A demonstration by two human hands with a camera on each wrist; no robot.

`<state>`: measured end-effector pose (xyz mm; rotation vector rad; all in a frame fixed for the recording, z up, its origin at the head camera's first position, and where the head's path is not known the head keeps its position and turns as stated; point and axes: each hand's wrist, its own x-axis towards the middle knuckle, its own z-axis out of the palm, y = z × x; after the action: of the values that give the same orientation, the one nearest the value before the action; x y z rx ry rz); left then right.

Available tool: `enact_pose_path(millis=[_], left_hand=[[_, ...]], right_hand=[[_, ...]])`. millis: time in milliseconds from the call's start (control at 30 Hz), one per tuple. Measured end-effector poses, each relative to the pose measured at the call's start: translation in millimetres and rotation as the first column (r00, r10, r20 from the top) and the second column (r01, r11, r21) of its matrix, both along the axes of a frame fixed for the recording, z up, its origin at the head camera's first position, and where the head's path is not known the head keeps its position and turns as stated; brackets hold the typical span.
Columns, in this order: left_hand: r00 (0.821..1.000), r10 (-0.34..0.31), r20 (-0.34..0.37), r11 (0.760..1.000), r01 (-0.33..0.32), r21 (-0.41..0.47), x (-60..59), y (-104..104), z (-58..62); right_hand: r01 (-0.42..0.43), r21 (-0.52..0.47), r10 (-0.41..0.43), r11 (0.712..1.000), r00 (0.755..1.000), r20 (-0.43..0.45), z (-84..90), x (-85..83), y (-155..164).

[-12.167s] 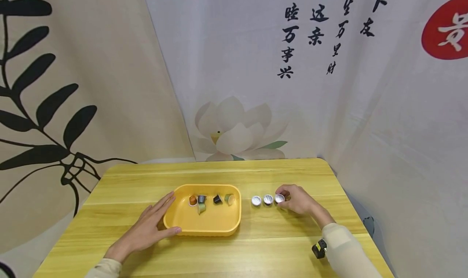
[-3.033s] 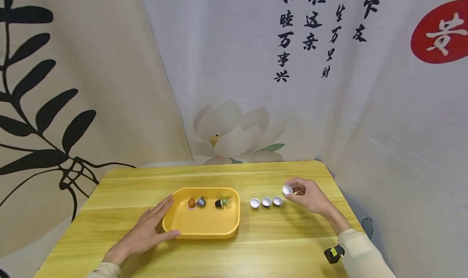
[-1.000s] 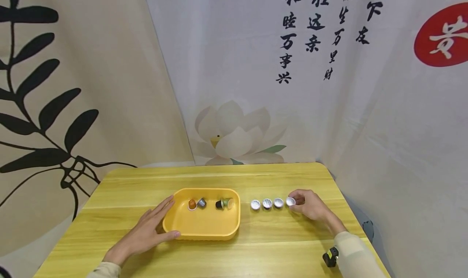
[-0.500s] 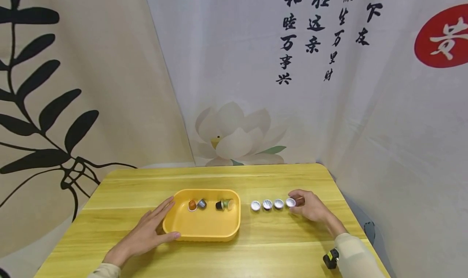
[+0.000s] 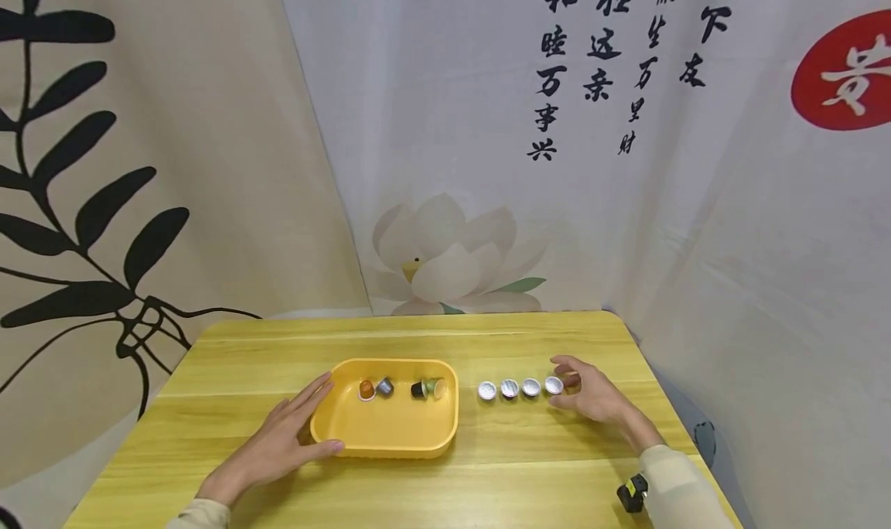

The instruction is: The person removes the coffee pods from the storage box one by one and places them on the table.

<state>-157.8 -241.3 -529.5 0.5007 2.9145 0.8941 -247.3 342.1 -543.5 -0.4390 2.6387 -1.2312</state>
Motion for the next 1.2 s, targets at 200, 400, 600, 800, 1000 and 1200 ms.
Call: enact_pose_path(millis=[200, 400, 600, 800, 1000, 1200], left_hand=[[1.0, -0.001, 0.0, 1.0, 0.001, 0.007, 0.3, 0, 0.8], [1.0, 0.002, -0.003, 1.0, -0.002, 0.01, 1.2, 1, 1.9], [1.0, 0.003, -0.009, 1.0, -0.003, 0.006, 1.6, 1, 1.9], [1.0, 0.002, 0.0, 1.0, -0.002, 0.008, 1.2, 0, 1.0], [1.0, -0.003, 0.005, 1.0, 0.003, 0.013, 1.1, -1, 0.9], [1.0, -0.005, 0.002, 1.0, 0.005, 0.012, 0.3, -1, 1.0]], right_hand=[[-0.015, 0.082, 0.02, 0.996, 0.998, -0.057, 6.5, 0.9, 1], [-0.022, 0.13, 0.031, 0.991, 0.997, -0.068, 16.5, 3.1, 1], [-0.024, 0.153, 0.045, 0.988, 0.99, -0.135, 28.4, 1.6, -4], [-0.024, 0.193, 0.071, 0.981, 0.969, -0.238, 43.0, 0.8, -17], [-0.032, 0.228, 0.094, 0.973, 0.958, -0.27, 56.7, 0.8, -38], [-0.066, 0.243, 0.14, 0.968, 0.943, -0.301, 68.0, 0.2, -62]])
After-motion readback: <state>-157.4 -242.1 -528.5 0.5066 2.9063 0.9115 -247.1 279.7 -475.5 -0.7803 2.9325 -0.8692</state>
